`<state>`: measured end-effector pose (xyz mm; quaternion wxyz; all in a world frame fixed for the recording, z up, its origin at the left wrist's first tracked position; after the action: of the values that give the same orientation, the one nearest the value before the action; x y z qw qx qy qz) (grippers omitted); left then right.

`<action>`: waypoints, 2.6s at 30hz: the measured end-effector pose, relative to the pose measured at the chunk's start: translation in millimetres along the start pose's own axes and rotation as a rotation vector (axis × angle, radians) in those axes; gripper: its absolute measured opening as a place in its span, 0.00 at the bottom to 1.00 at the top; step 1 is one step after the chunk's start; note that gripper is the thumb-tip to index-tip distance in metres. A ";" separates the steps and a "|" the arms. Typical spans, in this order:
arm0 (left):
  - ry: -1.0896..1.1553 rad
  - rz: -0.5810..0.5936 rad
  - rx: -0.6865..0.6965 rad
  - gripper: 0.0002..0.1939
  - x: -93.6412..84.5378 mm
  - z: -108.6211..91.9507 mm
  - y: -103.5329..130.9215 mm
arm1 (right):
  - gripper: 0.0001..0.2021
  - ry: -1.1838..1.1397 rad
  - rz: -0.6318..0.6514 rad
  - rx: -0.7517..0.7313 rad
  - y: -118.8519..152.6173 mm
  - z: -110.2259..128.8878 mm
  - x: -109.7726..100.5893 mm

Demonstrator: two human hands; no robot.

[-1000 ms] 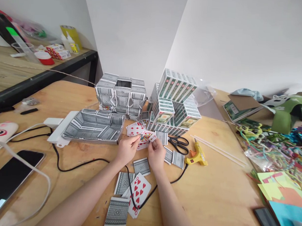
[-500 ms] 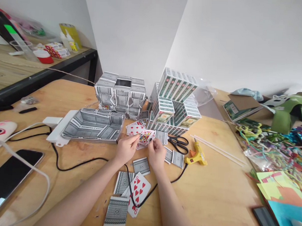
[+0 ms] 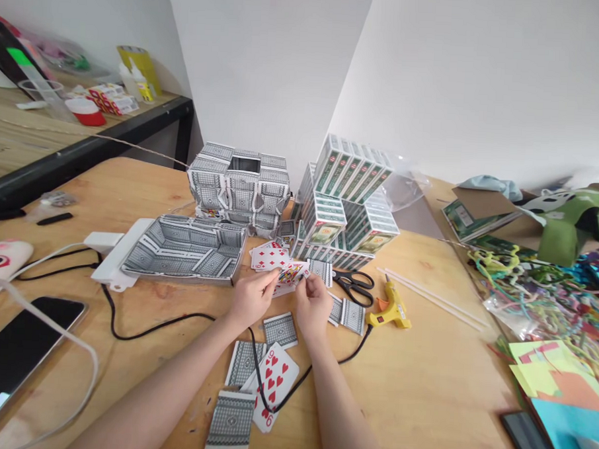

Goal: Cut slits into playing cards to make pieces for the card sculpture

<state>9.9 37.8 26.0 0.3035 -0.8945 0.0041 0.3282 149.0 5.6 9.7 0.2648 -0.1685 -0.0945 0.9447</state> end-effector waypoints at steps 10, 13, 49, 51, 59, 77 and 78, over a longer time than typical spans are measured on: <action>-0.017 0.003 0.049 0.12 0.0 -5.4 1.9 | 0.14 0.119 -0.054 -0.004 -1.4 3.9 -6.0; -0.033 -0.015 0.058 0.11 -0.3 -6.0 2.1 | 0.14 0.043 -0.070 0.000 -2.1 5.5 -6.5; 0.062 -0.057 -0.139 0.12 -5.9 -0.2 -0.7 | 0.10 0.069 0.022 -0.082 -0.8 -2.8 1.6; 0.054 -0.029 -0.107 0.12 -5.5 -4.7 -0.8 | 0.10 0.181 -0.029 -0.110 1.7 -1.0 -0.9; 0.360 0.062 -0.400 0.11 5.2 14.7 -1.7 | 0.14 0.040 -0.060 -0.051 -0.8 7.2 -7.2; 0.422 0.216 -0.412 0.14 2.3 10.9 -6.5 | 0.14 -0.676 0.184 0.279 -2.7 -7.4 17.3; 0.412 0.218 -0.406 0.14 2.1 11.0 -6.5 | 0.13 -0.679 0.180 0.282 -2.3 -10.1 17.8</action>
<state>6.4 49.5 21.7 0.0742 -0.9788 0.0959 0.1648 139.5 18.0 -3.8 0.1547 0.1848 -0.0309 0.9700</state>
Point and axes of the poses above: each hand's wrist, its own y-axis away from the middle knuckle, its own x-axis out of the palm, z = x × y, the point moved 5 cm from there along -y, towards the middle knuckle, and after that the axes turned 5 degrees about -x, right-handed, at the moved point
